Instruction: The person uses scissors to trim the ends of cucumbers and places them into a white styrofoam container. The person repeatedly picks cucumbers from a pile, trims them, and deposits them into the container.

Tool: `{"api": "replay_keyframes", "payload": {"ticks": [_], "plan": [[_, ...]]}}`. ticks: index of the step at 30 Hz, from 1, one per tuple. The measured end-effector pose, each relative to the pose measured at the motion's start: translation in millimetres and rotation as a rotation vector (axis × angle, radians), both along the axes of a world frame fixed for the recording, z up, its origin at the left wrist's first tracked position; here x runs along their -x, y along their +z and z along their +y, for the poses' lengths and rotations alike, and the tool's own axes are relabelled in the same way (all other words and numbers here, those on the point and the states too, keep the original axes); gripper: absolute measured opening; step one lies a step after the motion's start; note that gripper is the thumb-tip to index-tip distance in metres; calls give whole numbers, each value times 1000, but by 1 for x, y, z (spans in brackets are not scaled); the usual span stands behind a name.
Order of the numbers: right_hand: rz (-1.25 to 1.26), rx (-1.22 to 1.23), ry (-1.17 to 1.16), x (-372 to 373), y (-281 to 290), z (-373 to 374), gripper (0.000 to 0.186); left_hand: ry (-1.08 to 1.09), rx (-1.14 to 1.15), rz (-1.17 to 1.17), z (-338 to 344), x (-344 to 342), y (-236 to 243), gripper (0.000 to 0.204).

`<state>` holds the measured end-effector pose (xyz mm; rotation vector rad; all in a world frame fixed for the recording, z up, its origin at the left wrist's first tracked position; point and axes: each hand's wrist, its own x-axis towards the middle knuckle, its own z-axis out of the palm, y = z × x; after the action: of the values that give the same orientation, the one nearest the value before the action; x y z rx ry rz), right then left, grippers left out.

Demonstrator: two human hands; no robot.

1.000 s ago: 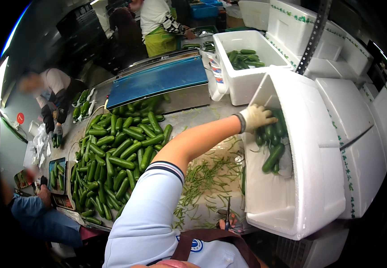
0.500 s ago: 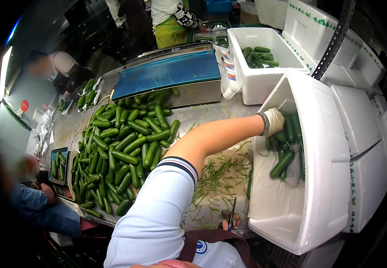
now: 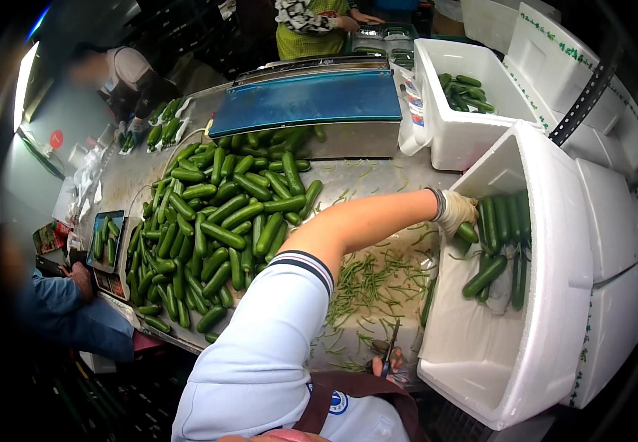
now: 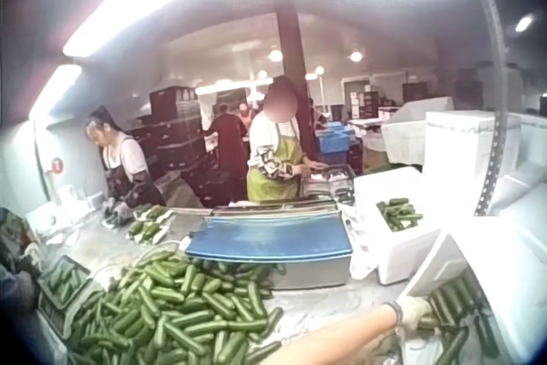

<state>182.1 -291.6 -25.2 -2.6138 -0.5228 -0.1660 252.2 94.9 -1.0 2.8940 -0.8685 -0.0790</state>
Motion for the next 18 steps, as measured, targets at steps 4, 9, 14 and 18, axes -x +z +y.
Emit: {"api": "replay_keyframes", "payload": {"ticks": [4, 9, 14, 18], "plan": [[162, -71, 63, 53, -19, 11, 42, 68, -409, 215, -19, 7, 41, 50], [356, -119, 170, 105, -36, 29, 41, 97, -351, 379, -24, 18, 58, 48], [488, -172, 259, 142, -44, 43, 41, 183, -199, 240, -30, 58, 39, 41], [525, -216, 336, 164, -48, 49, 40, 431, 416, 110, -10, 85, -6, 56]]}}
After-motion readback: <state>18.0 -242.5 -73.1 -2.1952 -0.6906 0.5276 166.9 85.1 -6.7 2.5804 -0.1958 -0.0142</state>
